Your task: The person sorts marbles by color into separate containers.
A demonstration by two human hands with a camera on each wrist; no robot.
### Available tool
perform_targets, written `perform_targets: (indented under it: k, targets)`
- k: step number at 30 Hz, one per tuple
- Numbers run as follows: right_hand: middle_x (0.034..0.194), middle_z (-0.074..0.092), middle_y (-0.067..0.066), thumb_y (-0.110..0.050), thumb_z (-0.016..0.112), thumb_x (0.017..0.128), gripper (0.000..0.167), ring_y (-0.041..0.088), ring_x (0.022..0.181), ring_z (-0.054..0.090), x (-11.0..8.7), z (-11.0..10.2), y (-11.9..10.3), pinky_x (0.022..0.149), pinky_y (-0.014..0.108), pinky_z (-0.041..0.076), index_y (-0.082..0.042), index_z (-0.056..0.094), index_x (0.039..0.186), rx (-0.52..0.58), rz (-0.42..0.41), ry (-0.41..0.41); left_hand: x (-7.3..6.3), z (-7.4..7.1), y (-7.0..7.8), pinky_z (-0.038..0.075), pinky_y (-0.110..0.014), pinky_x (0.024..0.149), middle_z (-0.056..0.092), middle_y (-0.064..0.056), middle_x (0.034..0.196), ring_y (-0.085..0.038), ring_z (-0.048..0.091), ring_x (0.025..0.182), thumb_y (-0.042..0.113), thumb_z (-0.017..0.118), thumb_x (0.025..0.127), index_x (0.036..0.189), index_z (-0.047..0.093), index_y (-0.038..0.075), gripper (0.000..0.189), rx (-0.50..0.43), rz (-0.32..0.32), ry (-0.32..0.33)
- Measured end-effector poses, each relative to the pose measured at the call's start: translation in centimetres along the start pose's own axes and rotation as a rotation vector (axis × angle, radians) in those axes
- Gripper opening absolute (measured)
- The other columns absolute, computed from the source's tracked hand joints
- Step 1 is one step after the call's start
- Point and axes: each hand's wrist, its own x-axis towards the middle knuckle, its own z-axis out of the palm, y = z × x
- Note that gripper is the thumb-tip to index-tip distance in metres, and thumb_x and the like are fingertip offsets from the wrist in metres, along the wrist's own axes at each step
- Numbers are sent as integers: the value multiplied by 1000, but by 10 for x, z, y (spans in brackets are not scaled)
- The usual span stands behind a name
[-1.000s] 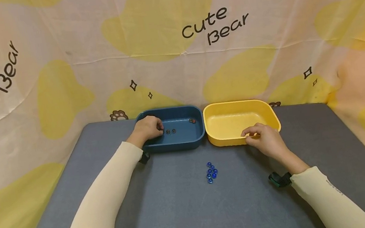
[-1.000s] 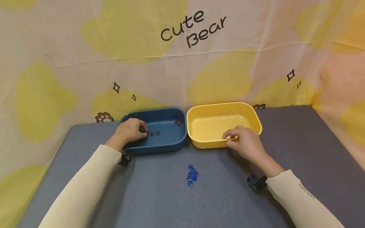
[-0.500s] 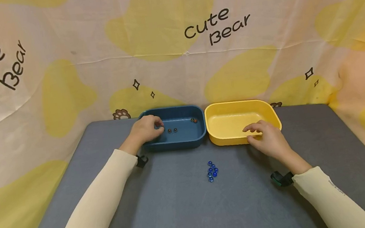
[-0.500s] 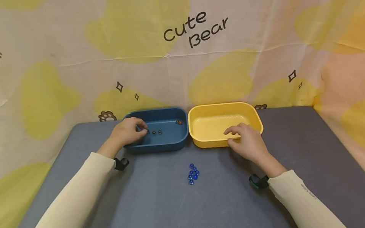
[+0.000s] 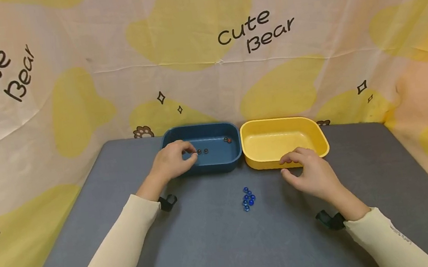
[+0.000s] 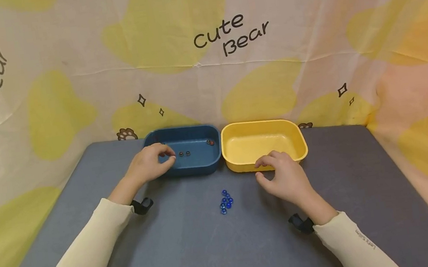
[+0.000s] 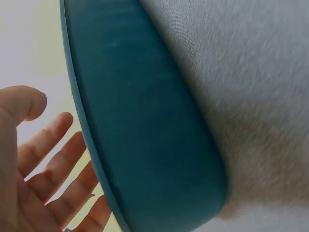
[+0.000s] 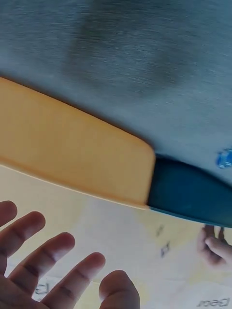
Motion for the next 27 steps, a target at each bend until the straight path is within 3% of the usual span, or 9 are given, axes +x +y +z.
perform_targets:
  k: [9,17,27]
  targets:
    - [90,65,-3,-24,74,79,13,16,84,61,-8,15,-26,74,36,52,-18,71,91,4,-48,-39,-13,12,3,52,-40,78,68,0,101,-20,63,94,36,64,87,97,71,24,17,-10,11,61]
    - [85,63,-5,-25,72,81,12,10,72,56,-13,35,-37,60,21,45,-23,71,93,6,-76,-165,-18,24,2,52,-37,76,67,6,99,-14,62,92,36,64,87,97,71,26,16,-11,5,47]
    - [80,59,-8,-26,70,80,12,3,64,50,-14,53,-44,55,18,39,-25,71,93,-37,-129,-256,-19,31,0,53,-35,76,68,6,98,-13,64,89,35,64,88,96,73,25,15,-1,22,49]
